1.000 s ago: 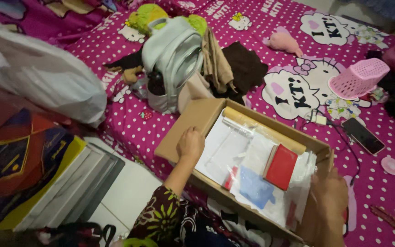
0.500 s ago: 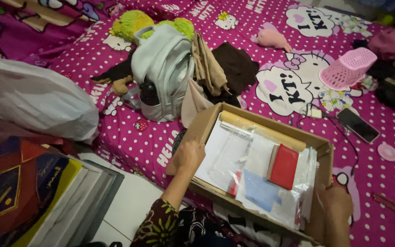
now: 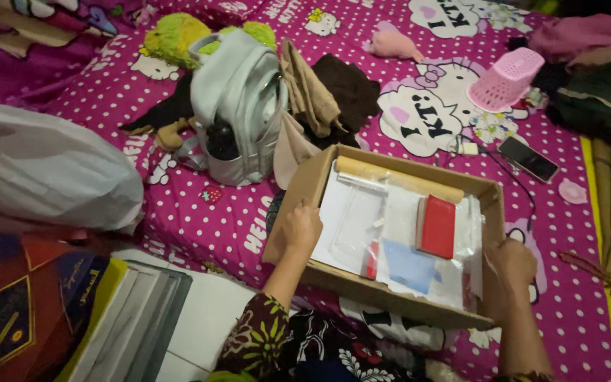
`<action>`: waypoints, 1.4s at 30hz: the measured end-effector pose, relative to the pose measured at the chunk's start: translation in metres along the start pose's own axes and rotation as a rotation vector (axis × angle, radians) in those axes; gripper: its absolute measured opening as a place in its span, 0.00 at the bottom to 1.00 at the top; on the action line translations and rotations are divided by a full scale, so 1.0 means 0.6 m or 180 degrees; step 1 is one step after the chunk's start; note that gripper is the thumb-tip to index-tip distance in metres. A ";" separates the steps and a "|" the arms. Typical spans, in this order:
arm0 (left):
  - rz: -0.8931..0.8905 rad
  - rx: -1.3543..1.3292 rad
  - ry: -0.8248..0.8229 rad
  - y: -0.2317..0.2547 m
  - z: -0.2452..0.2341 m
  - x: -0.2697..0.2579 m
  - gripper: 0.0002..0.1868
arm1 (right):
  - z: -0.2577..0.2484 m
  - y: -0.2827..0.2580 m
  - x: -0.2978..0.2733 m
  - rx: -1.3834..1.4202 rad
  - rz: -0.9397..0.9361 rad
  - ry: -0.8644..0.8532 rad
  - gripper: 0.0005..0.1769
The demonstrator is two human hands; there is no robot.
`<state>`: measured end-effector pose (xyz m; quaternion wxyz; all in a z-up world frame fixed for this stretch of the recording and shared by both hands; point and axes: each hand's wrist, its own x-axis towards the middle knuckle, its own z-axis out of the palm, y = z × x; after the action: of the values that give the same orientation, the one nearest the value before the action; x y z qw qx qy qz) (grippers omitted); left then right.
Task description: The person organizes and packs various items, including boxes and a red notebook, into a cardboard box and a light-colored backpack. The person stacks boxes on a pink cabinet and places items into the backpack on a bed.
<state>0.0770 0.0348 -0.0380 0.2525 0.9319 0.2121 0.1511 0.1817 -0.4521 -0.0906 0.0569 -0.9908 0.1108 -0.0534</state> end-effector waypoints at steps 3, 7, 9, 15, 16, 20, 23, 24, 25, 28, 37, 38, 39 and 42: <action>-0.0028 0.0336 -0.0224 -0.005 0.009 0.010 0.18 | 0.001 -0.006 0.010 0.0154 0.0053 0.0047 0.25; 0.0105 0.0334 -0.0027 -0.012 0.014 0.017 0.20 | 0.013 -0.009 0.020 0.0153 0.0028 0.0078 0.25; 0.0014 0.0294 -0.0139 -0.015 0.007 0.020 0.20 | 0.021 -0.008 0.024 0.0177 -0.0045 0.0106 0.23; -0.0200 0.0394 -0.0235 -0.011 -0.010 0.023 0.22 | 0.041 -0.006 0.026 0.0218 -0.0250 0.0194 0.20; -0.0254 0.0415 -0.0181 -0.009 -0.012 0.024 0.22 | 0.040 -0.013 0.026 0.0227 -0.0181 0.0229 0.19; -0.0435 0.0490 -0.0107 -0.005 -0.024 0.031 0.22 | 0.024 -0.044 0.022 0.0532 0.0263 0.0062 0.16; -0.0352 0.0409 -0.0153 0.000 -0.032 0.027 0.20 | 0.003 -0.060 0.016 0.0566 0.0294 -0.0102 0.16; -0.0287 0.0363 -0.0159 0.002 -0.036 0.027 0.20 | -0.005 -0.065 0.015 0.0570 0.0321 -0.0139 0.17; -0.0298 0.0386 -0.0152 0.003 -0.038 0.026 0.20 | -0.011 -0.070 0.011 0.0566 0.0343 -0.0183 0.17; -0.0339 0.0429 -0.0165 0.008 -0.040 0.028 0.20 | -0.031 -0.074 0.004 0.0609 0.0431 -0.0338 0.18; -0.0535 0.0630 -0.0490 -0.004 -0.022 0.025 0.25 | -0.085 -0.046 -0.041 0.0716 0.0292 -0.0537 0.23; -0.0569 0.0603 -0.0551 -0.007 -0.020 0.032 0.25 | -0.087 -0.042 -0.043 0.0778 0.0324 -0.0674 0.25; -0.0607 0.0583 -0.0618 -0.012 -0.020 0.039 0.25 | -0.087 -0.040 -0.043 0.0717 0.0285 -0.0776 0.25; -0.0546 0.0688 -0.0592 -0.023 -0.004 0.055 0.23 | -0.074 -0.027 -0.046 0.0622 0.0180 -0.0948 0.25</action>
<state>0.1001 0.0622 -0.0373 0.1813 0.9421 0.2816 0.0183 0.1531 -0.4345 -0.0475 0.1701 -0.9740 0.1232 0.0850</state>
